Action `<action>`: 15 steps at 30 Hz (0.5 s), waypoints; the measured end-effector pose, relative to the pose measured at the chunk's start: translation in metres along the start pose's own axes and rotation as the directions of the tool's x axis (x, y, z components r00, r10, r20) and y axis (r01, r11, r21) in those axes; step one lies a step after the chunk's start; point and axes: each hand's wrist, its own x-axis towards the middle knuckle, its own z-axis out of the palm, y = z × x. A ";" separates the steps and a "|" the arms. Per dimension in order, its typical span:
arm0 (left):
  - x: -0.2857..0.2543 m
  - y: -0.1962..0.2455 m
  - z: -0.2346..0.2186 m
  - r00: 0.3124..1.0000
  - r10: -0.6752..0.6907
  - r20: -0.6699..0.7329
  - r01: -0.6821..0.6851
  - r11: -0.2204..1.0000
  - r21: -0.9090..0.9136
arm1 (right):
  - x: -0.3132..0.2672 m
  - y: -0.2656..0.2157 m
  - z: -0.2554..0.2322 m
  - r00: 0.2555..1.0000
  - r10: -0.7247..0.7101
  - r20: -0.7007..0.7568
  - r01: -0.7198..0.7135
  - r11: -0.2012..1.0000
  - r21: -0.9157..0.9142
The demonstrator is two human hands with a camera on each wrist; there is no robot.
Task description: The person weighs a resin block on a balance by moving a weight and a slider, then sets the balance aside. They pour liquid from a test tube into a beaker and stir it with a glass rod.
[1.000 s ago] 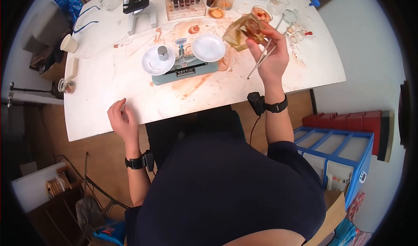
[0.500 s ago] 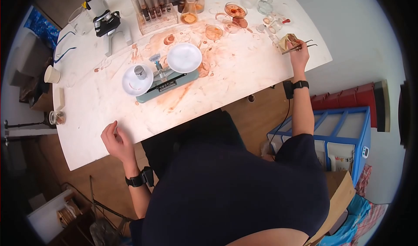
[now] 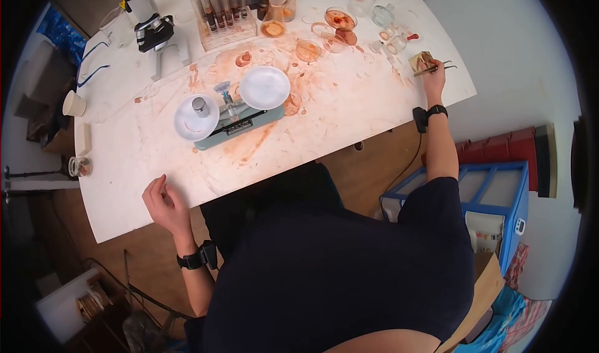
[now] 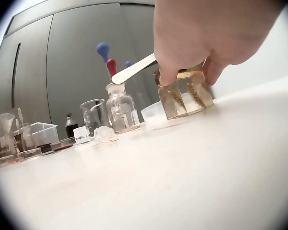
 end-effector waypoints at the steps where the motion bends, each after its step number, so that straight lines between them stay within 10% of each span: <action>1: 0.000 0.000 0.000 1.000 0.002 0.002 -0.002 1.000 -0.001 | 0.001 0.001 0.000 1.000 0.010 0.013 -0.010 1.000 0.005; 11: -0.001 0.000 -0.002 1.000 -0.005 0.005 0.005 1.000 -0.015 | 0.004 -0.002 -0.006 0.982 0.115 0.151 -0.136 0.981 0.138; 15: 0.001 0.002 -0.004 1.000 0.003 0.013 -0.003 1.000 -0.029 | -0.004 -0.008 -0.015 0.997 -0.042 -0.058 0.055 0.968 0.243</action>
